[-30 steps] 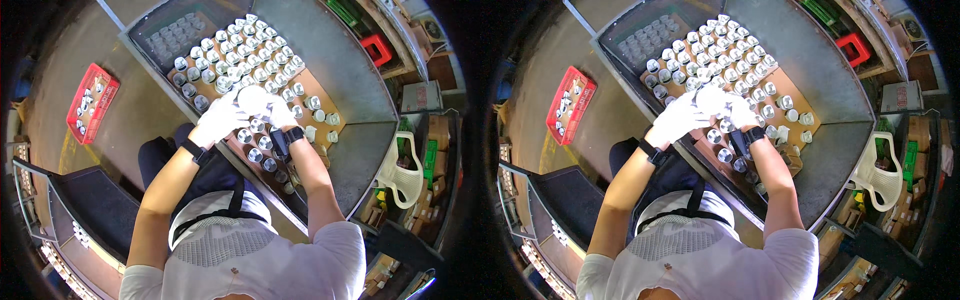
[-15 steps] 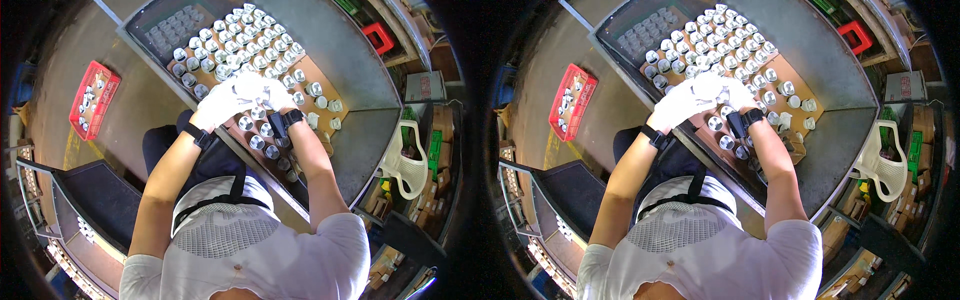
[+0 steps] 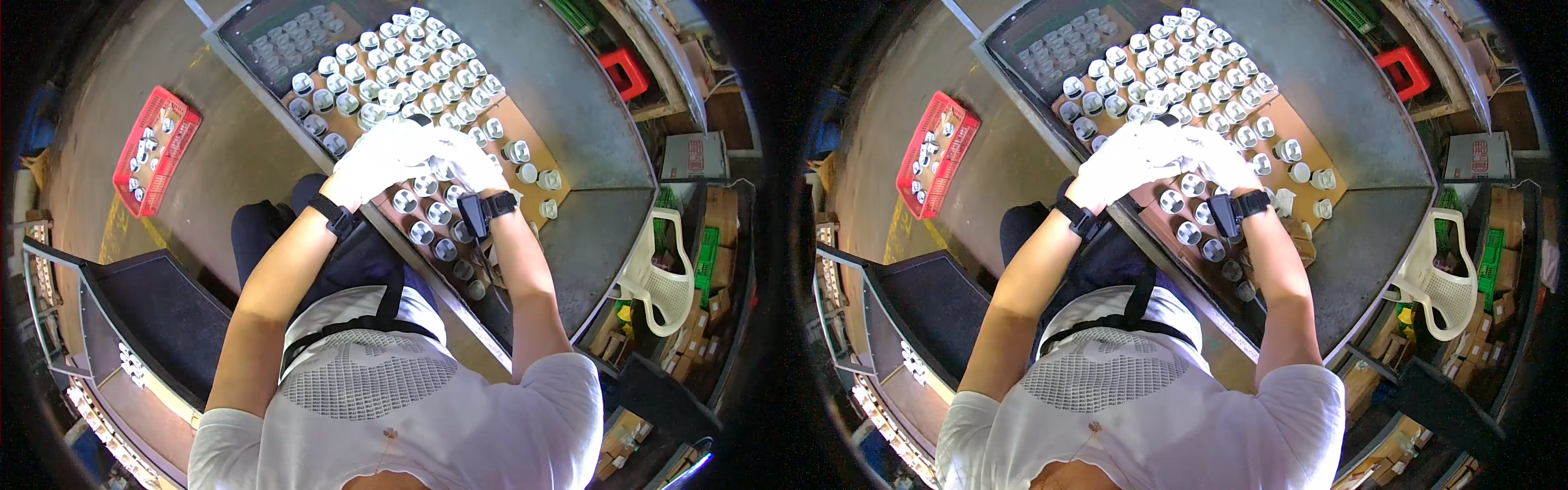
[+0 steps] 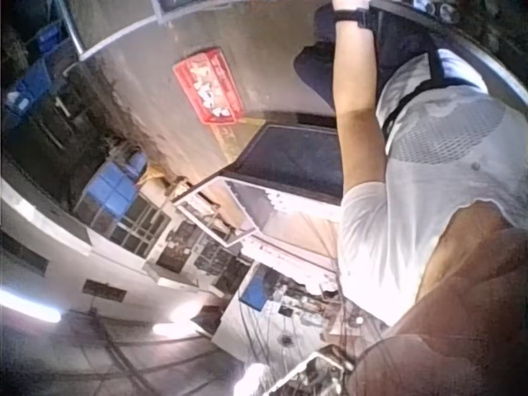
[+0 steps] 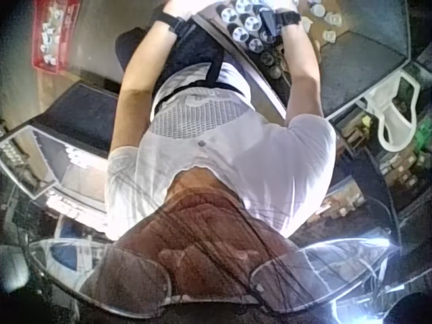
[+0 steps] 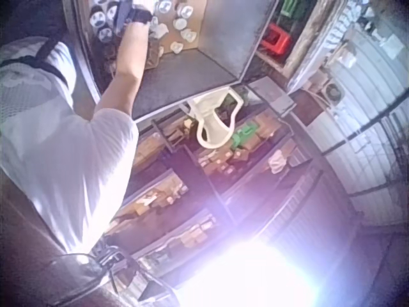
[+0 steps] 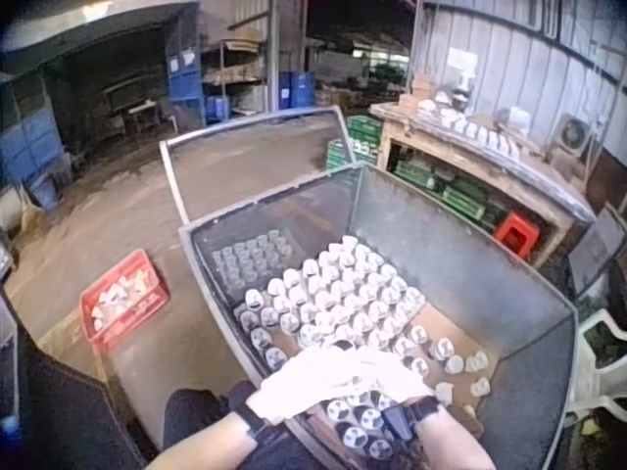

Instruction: Picking up metal cup-like components from a container and arranging them in neat rows within a larger metal bin.

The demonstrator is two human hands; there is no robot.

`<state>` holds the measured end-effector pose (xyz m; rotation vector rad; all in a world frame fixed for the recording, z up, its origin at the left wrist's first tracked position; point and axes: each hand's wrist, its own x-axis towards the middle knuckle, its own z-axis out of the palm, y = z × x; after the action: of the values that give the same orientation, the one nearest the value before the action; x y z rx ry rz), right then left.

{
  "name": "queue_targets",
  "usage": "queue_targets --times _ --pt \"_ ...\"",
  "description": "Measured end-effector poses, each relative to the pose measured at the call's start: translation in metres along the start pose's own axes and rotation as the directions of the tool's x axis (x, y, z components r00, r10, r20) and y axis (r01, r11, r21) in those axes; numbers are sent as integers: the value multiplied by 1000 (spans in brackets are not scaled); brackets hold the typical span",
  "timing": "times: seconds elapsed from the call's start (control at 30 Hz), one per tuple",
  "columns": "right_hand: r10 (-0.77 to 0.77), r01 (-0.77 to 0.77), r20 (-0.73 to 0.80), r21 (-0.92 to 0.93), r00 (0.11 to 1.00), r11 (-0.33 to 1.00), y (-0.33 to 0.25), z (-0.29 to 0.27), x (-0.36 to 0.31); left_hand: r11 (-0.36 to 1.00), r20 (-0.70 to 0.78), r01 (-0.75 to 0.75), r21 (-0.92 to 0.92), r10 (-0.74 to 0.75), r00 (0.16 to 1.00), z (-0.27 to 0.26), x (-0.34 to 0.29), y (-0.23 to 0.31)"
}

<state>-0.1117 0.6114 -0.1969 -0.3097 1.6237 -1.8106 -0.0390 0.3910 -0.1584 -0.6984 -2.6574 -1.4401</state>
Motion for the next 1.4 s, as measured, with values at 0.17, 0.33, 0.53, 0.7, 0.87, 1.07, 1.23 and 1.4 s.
queue_targets --times 0.17,0.33,0.53,0.7,0.87,1.07,1.23,1.4 --pt "-115 133 69 -391 991 911 -37 22 -23 839 -142 309 -448 -408 902 13 -8 -1" --pt "-257 255 70 -522 964 814 -27 26 -22 937 -185 289 -198 -325 927 9 -12 -6" --pt "-181 178 30 -387 983 905 -26 26 -26 846 -82 223 -484 -298 951 9 -10 0" --pt "-266 213 -44 -481 963 851 -34 27 -24 725 -17 219 -653 -302 953 5 -5 11" --pt "-165 129 -11 -572 986 810 -35 18 -26 829 -134 182 -529 -293 947 10 -4 6" --pt "-156 129 -164 -168 974 977 -29 26 -27 873 -44 243 -424 -288 957 5 -4 14" --pt "-11 34 -199 117 980 993 -48 44 -27 743 27 235 -627 -281 959 7 -6 10" --pt "-136 143 -257 12 957 990 -35 30 -20 738 -69 225 -636 -345 936 8 -5 9"
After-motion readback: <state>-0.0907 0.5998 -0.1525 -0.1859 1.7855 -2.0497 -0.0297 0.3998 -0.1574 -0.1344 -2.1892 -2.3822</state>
